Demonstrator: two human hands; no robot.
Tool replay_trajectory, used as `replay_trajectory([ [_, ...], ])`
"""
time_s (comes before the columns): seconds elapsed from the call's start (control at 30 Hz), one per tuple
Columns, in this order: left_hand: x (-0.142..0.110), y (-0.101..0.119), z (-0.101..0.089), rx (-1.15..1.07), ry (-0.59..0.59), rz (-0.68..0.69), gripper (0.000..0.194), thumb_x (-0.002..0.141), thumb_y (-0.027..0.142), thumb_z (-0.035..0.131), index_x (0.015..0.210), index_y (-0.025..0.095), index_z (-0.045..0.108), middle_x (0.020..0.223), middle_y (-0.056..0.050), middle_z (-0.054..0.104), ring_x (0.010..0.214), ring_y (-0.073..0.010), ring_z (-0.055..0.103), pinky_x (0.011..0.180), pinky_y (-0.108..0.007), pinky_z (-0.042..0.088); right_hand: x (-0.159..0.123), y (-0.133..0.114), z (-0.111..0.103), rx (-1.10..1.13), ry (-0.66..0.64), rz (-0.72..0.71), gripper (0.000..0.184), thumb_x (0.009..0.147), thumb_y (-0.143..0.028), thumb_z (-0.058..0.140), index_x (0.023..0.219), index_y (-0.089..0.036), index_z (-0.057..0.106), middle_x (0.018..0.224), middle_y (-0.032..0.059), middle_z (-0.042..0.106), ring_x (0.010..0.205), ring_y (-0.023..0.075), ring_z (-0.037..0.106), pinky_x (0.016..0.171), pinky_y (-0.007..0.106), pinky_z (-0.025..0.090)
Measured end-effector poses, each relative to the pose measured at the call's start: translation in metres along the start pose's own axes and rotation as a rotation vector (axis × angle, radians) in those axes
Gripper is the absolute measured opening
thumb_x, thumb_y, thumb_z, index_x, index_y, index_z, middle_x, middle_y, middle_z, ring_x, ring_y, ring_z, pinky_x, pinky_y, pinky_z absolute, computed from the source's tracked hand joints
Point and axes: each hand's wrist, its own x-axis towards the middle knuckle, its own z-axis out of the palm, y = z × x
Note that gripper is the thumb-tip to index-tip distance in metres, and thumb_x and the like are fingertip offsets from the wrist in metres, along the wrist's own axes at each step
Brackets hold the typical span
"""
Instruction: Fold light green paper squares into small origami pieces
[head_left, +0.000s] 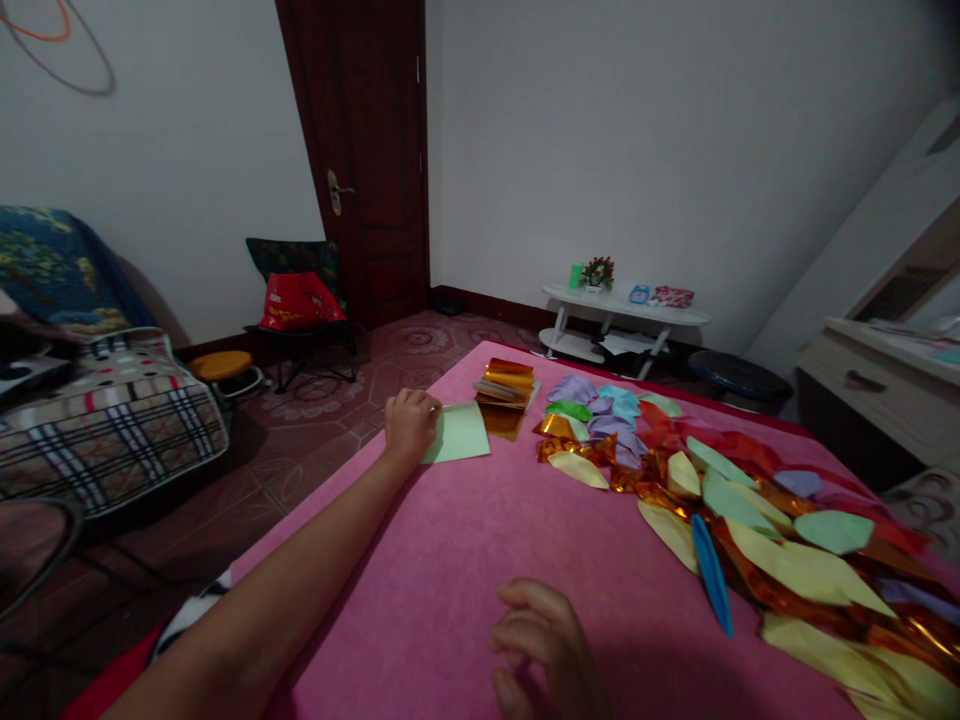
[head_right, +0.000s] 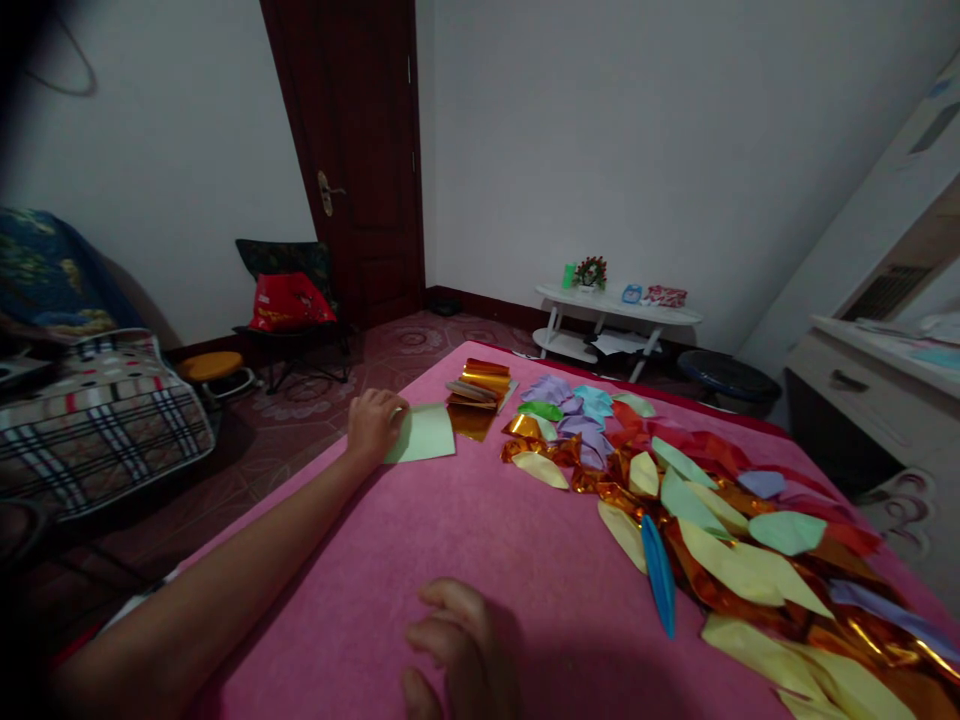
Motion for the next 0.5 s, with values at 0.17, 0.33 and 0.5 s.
replay_trajectory([
  [0.17, -0.01, 0.033, -0.017, -0.212, -0.103, 0.038, 0.014, 0.081, 0.026, 0.056, 0.083, 0.018, 0.067, 0.075, -0.005, 0.069, 0.069, -0.0176, 0.062, 0.064, -0.027, 0.043, 0.02, 0.014, -0.028, -0.263, -0.047, -0.091, 0.025, 0.086, -0.021, 0.053, 0.11, -0.023, 0.055, 0.116, 0.0108, 0.056, 0.101, 0.0218, 0.061, 0.077, 0.034, 0.055],
  [0.33, -0.036, 0.068, -0.03, -0.785, -0.445, -0.168, 0.015, 0.075, 0.029, 0.062, 0.081, 0.015, 0.059, 0.047, 0.005, 0.055, 0.037, -0.0092, 0.051, 0.04, -0.017, 0.034, 0.043, 0.029, -0.048, -0.557, -0.075, -0.172, 0.045, 0.087, -0.008, 0.044, 0.129, -0.025, 0.047, 0.138, 0.0132, 0.041, 0.121, 0.0269, 0.048, 0.087, 0.044, 0.052],
  [0.5, -0.057, 0.093, -0.047, -1.13, -0.526, -0.305, 0.021, 0.068, 0.027, 0.07, 0.079, 0.015, 0.056, 0.042, 0.005, 0.055, 0.034, -0.0058, 0.046, 0.037, -0.014, 0.031, 0.052, 0.04, -0.065, -0.669, -0.081, -0.281, 0.056, 0.084, -0.002, 0.049, 0.134, -0.025, 0.042, 0.149, 0.0129, 0.029, 0.132, 0.0312, 0.037, 0.098, 0.051, 0.044],
])
